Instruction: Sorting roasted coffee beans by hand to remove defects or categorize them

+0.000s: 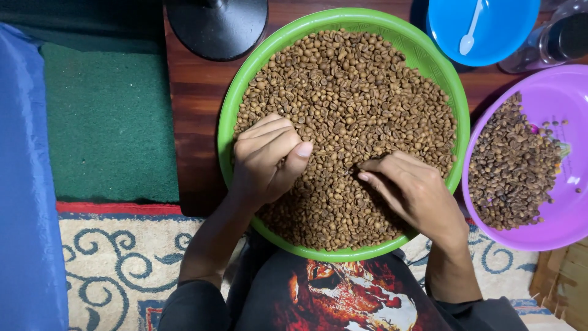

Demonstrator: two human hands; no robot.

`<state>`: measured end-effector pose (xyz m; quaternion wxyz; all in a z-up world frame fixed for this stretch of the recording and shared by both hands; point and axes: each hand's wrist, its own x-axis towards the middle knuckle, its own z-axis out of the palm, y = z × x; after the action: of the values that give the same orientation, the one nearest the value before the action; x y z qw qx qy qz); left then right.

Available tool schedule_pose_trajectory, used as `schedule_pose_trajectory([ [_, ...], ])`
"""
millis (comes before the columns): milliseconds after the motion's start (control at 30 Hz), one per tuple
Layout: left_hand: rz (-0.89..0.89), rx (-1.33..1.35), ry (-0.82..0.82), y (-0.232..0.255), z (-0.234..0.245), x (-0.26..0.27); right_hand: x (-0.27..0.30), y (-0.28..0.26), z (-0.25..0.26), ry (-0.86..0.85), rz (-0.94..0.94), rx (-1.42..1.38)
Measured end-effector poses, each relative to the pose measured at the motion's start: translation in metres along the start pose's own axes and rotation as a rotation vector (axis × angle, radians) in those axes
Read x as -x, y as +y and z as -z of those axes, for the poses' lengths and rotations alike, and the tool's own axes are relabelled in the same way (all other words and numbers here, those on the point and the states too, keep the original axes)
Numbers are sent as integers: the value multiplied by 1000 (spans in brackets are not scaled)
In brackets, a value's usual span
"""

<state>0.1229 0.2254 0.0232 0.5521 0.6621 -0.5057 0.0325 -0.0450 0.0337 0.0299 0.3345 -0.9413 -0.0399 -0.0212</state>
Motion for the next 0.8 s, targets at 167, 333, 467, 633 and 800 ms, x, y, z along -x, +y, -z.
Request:
schedule_pose_trajectory([
  [167, -30, 36, 24, -7, -6, -3, 0, 9, -6, 108, -76, -123],
  [333, -14, 63, 29, -11, -10, -3, -1, 10, -8, 207, -124, -216],
  [467, 19, 90, -48, -11, -11, -1, 4, 16, -7, 240, -131, -215],
  [633, -5, 103, -120, -8, -15, -5, 10, 16, -2, 244, -134, -228],
  [800, -2, 31, -314, -8, -27, -4, 28, 16, 12, 229, -85, -205],
])
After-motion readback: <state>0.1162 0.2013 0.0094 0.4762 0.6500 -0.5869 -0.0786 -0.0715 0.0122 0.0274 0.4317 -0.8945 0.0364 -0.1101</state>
